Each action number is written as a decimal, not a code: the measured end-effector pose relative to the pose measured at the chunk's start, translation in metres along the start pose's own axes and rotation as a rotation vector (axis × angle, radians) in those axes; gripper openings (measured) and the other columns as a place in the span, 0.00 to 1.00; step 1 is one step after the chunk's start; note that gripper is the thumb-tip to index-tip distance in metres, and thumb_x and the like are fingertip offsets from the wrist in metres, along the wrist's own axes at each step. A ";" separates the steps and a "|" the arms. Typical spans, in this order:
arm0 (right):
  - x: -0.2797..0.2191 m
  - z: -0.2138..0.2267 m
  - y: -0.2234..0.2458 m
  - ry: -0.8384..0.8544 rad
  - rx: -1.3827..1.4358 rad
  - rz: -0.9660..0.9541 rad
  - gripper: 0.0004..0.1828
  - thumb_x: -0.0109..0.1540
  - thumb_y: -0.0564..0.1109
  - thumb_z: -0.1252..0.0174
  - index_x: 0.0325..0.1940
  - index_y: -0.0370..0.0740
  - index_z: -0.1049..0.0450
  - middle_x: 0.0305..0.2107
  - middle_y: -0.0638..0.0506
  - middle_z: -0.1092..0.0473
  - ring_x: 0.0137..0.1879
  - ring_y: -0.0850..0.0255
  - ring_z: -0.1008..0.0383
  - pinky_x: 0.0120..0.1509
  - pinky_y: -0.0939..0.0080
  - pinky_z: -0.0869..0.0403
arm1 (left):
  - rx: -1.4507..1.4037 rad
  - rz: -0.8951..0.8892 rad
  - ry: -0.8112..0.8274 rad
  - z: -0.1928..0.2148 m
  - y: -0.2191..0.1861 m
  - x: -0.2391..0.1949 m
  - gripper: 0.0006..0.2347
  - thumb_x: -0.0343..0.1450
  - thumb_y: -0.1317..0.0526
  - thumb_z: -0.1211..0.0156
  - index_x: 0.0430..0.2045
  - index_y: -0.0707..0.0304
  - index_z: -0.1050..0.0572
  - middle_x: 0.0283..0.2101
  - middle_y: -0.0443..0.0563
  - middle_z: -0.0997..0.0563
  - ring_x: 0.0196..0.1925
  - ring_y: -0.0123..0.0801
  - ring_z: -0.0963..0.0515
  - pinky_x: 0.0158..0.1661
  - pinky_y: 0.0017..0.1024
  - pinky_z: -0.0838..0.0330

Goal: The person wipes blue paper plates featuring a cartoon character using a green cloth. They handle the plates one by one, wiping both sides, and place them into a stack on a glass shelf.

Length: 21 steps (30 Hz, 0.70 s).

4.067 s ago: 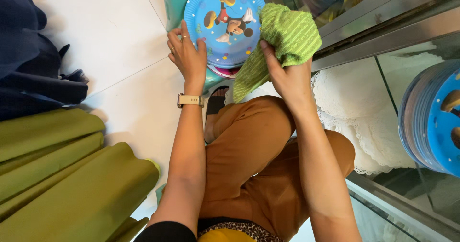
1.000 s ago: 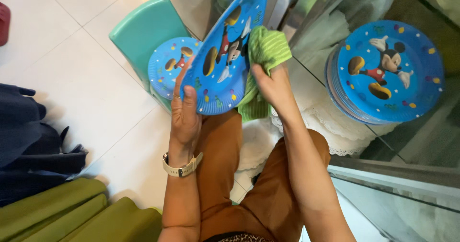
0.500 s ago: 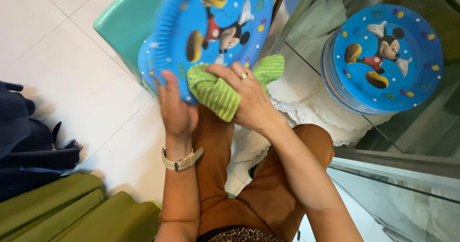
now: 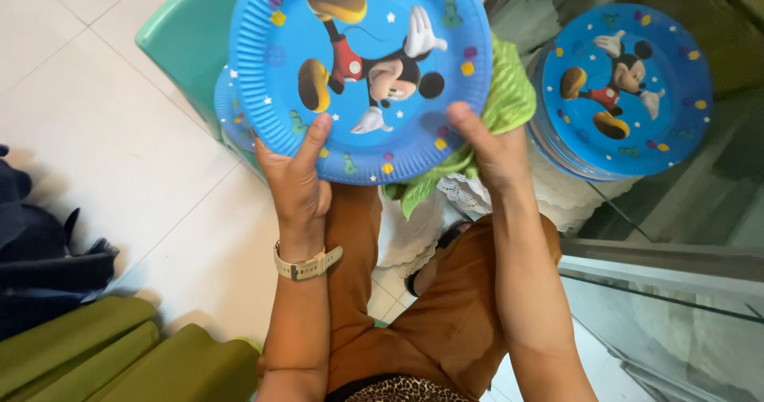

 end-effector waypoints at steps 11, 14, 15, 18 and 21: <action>-0.046 0.017 -0.021 -0.062 -0.620 0.461 0.21 0.60 0.40 0.25 0.56 0.37 0.22 0.40 0.42 0.25 0.40 0.51 0.25 0.51 0.50 0.26 | -0.047 0.109 0.408 -0.064 -0.008 -0.040 0.43 0.79 0.42 0.34 0.84 0.45 0.60 0.85 0.51 0.53 0.85 0.48 0.50 0.81 0.59 0.52; -0.061 0.001 -0.044 0.062 -0.589 0.369 0.22 0.61 0.54 0.28 0.55 0.42 0.18 0.34 0.50 0.27 0.35 0.54 0.31 0.46 0.55 0.27 | -0.361 0.348 0.456 -0.070 0.015 -0.052 0.36 0.78 0.44 0.43 0.79 0.55 0.51 0.74 0.58 0.36 0.68 0.48 0.29 0.67 0.52 0.30; -0.069 -0.015 -0.032 0.192 -0.593 0.557 0.29 0.64 0.60 0.32 0.59 0.37 0.20 0.33 0.50 0.28 0.32 0.51 0.34 0.43 0.53 0.27 | -0.485 0.468 0.494 -0.074 0.023 -0.057 0.28 0.82 0.48 0.53 0.76 0.61 0.42 0.65 0.62 0.24 0.56 0.50 0.17 0.55 0.48 0.17; -0.065 -0.032 0.002 0.216 -0.626 0.770 0.33 0.53 0.58 0.18 0.54 0.39 0.19 0.52 0.42 0.24 0.34 0.46 0.30 0.39 0.45 0.28 | -0.402 0.463 0.510 -0.073 0.024 -0.061 0.25 0.83 0.49 0.54 0.73 0.64 0.38 0.63 0.62 0.23 0.56 0.47 0.18 0.57 0.48 0.19; -0.060 -0.028 -0.007 0.200 -0.531 0.553 0.46 0.53 0.71 0.26 0.63 0.38 0.26 0.47 0.47 0.23 0.36 0.51 0.29 0.45 0.49 0.25 | -0.281 0.453 0.535 -0.073 0.018 -0.071 0.22 0.83 0.52 0.57 0.68 0.69 0.33 0.60 0.61 0.21 0.56 0.43 0.19 0.60 0.50 0.21</action>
Point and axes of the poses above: each hand's wrist, its own x-axis towards the middle knuckle, its own z-axis out of the back of the hand, y = z × x, the point moved 7 cm from there along x, towards the middle knuckle
